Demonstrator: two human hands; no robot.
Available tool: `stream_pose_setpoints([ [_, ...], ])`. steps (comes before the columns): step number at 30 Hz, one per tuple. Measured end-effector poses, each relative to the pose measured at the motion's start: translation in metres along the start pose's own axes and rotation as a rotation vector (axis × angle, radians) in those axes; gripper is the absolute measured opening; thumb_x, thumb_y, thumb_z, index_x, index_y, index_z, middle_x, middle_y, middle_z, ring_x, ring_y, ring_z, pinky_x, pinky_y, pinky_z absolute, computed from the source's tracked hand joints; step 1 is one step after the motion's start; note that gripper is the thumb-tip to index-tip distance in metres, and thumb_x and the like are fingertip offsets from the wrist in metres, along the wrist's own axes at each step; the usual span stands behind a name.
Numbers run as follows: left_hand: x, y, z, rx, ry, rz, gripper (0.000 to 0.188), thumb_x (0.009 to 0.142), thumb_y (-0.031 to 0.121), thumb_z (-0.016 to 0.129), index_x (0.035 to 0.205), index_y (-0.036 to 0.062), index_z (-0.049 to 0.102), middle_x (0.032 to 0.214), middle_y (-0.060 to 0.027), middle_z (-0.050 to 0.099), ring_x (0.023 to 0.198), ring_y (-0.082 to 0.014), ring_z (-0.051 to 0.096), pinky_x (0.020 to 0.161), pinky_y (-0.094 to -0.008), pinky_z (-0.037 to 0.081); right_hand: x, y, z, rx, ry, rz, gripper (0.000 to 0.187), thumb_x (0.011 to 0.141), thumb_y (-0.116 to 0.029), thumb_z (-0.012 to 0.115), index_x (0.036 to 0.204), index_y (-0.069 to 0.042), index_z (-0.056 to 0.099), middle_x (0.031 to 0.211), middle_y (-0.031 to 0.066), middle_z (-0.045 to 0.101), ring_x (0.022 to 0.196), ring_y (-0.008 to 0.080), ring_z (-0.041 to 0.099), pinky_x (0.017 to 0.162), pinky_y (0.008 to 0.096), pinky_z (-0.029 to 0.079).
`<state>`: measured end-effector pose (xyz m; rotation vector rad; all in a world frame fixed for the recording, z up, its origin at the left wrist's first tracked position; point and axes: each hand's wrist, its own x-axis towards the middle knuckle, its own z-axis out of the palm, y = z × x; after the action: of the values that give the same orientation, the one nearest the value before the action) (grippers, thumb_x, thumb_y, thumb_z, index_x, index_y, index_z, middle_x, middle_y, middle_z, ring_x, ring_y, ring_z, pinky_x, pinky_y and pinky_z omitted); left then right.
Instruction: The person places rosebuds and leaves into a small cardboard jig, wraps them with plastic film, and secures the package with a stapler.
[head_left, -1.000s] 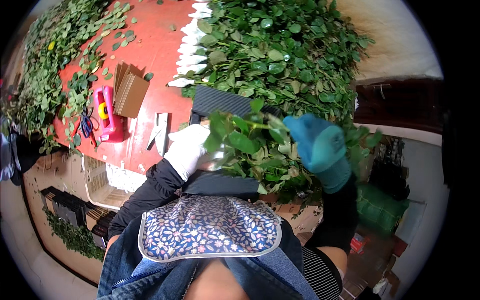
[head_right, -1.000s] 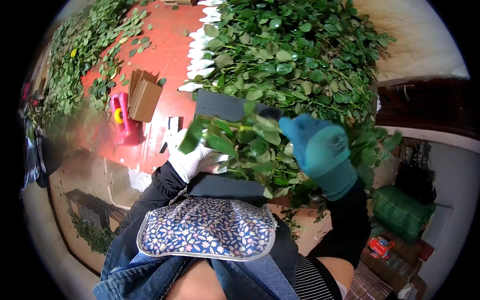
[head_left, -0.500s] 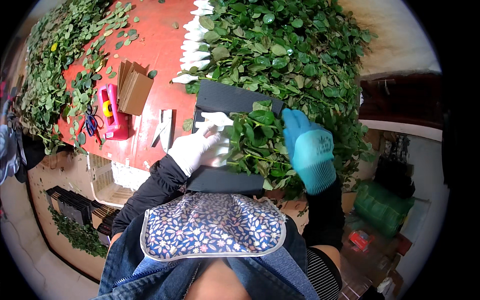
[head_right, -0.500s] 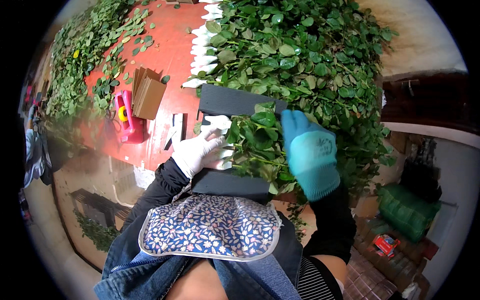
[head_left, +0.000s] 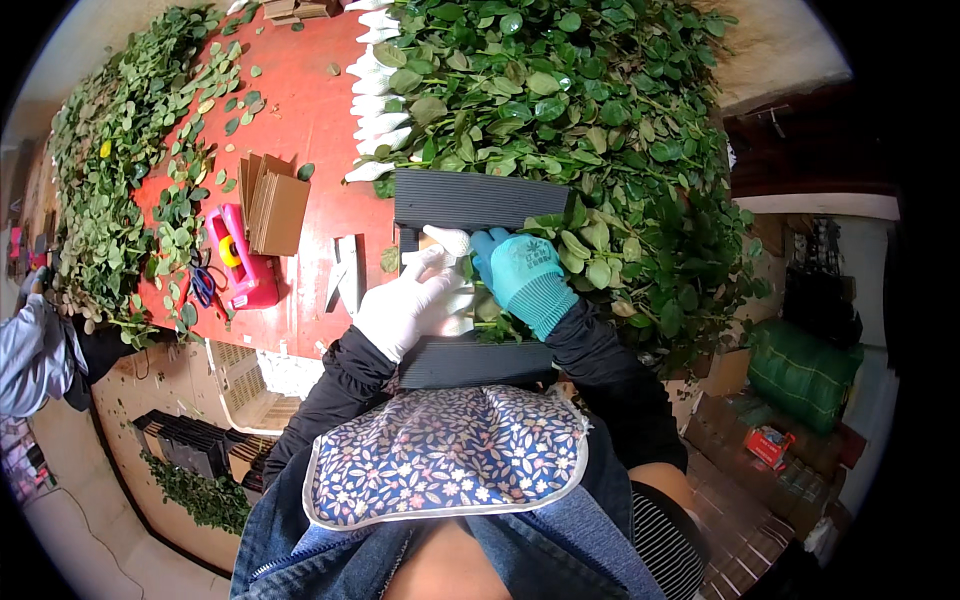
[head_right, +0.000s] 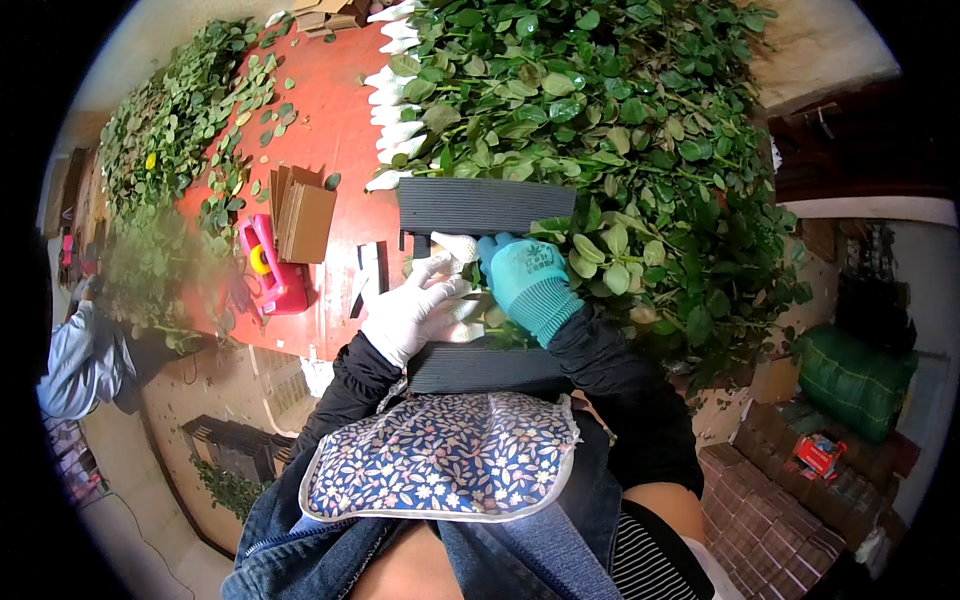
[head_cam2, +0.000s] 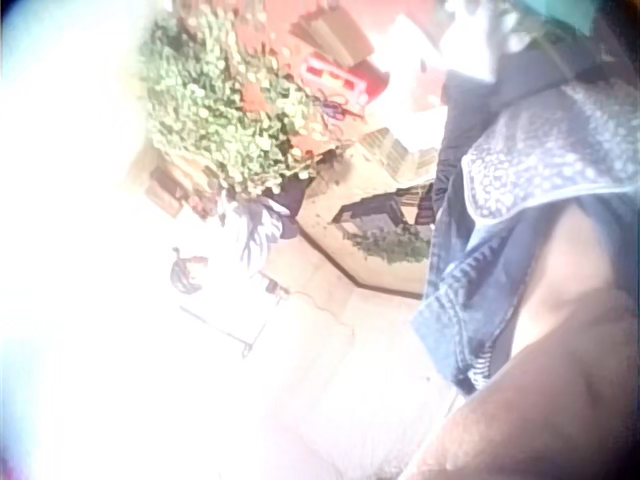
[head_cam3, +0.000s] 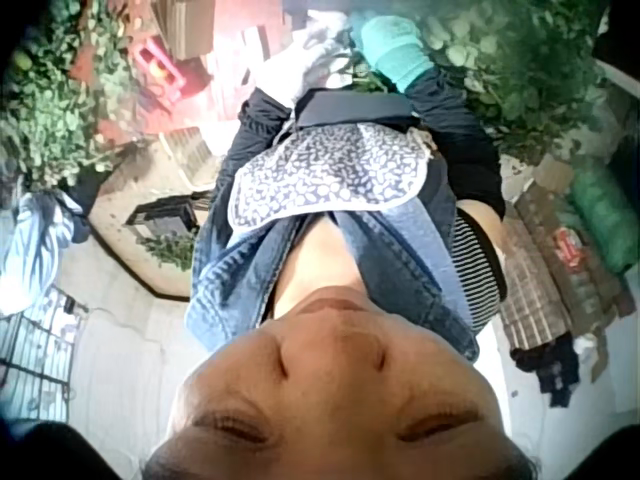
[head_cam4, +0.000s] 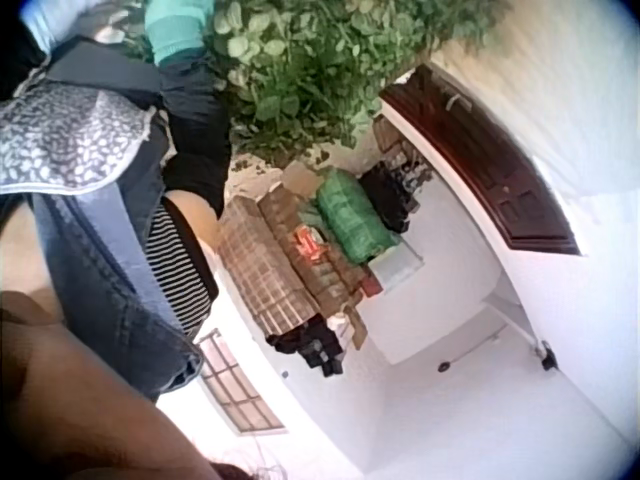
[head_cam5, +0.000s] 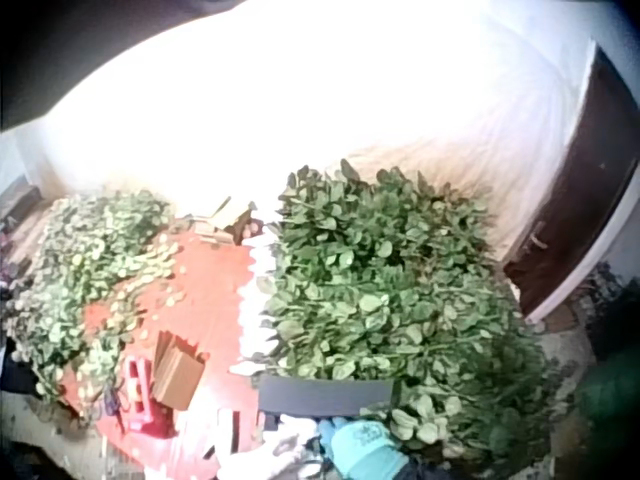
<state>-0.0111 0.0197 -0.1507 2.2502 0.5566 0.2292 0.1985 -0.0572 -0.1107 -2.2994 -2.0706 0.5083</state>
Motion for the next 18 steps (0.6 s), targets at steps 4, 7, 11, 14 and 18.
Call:
stream_pose_setpoints([
  [4, 0.005, 0.016, -0.022, -0.084, -0.072, -0.084, 0.049, 0.081, 0.006, 0.075, 0.126, 0.0084, 0.058, 0.134, -0.0110, 0.053, 0.115, -0.0288, 0.060, 0.098, -0.0326, 0.050, -0.001, 0.001, -0.010, 0.053, 0.095, -0.041, 0.022, 0.085, -0.014, 0.063, 0.105, -0.007, 0.060, 0.093, 0.0149, 0.062, 0.077, 0.0345, 0.066, 0.063, 0.0468, 0.053],
  [7, 0.000, 0.000, -0.018, -0.396, 0.045, -0.187, 0.054, 0.083, 0.006, 0.074, 0.130, 0.0017, 0.049, 0.119, -0.0116, 0.062, 0.106, -0.0226, 0.061, 0.094, -0.0322, 0.049, -0.008, 0.001, -0.027, 0.131, 0.098, -0.087, 0.030, 0.080, -0.011, 0.066, 0.109, -0.009, 0.060, 0.094, 0.0139, 0.062, 0.078, 0.0352, 0.065, 0.064, 0.0466, 0.052],
  [11, 0.004, 0.010, -0.019, -0.462, 0.264, -0.270, 0.037, 0.087, 0.007, 0.071, 0.118, 0.0004, 0.053, 0.093, -0.0060, 0.066, 0.075, -0.0099, 0.057, 0.069, -0.0246, 0.048, -0.017, 0.007, -0.025, 0.170, 0.134, -0.154, 0.037, 0.079, -0.010, 0.066, 0.116, -0.011, 0.061, 0.098, 0.0140, 0.063, 0.081, 0.0354, 0.065, 0.066, 0.0460, 0.052],
  [14, 0.007, -0.002, -0.004, -0.630, 0.310, -0.247, 0.017, 0.090, 0.007, 0.069, 0.101, 0.0003, 0.059, 0.083, -0.0030, 0.064, 0.063, -0.0076, 0.052, 0.059, -0.0241, 0.043, -0.015, 0.012, -0.025, 0.167, 0.157, -0.196, 0.037, 0.080, -0.011, 0.066, 0.117, -0.011, 0.062, 0.098, 0.0127, 0.064, 0.081, 0.0342, 0.065, 0.066, 0.0454, 0.052],
  [18, 0.008, 0.002, -0.022, -0.373, 0.364, -0.131, 0.013, 0.093, 0.009, 0.067, 0.084, 0.0009, 0.062, 0.069, 0.0006, 0.055, 0.060, -0.0072, 0.047, 0.055, -0.0249, 0.039, -0.012, 0.005, -0.022, 0.150, 0.117, -0.183, 0.036, 0.082, -0.011, 0.065, 0.117, -0.013, 0.062, 0.097, 0.0100, 0.064, 0.080, 0.0318, 0.066, 0.065, 0.0434, 0.053],
])
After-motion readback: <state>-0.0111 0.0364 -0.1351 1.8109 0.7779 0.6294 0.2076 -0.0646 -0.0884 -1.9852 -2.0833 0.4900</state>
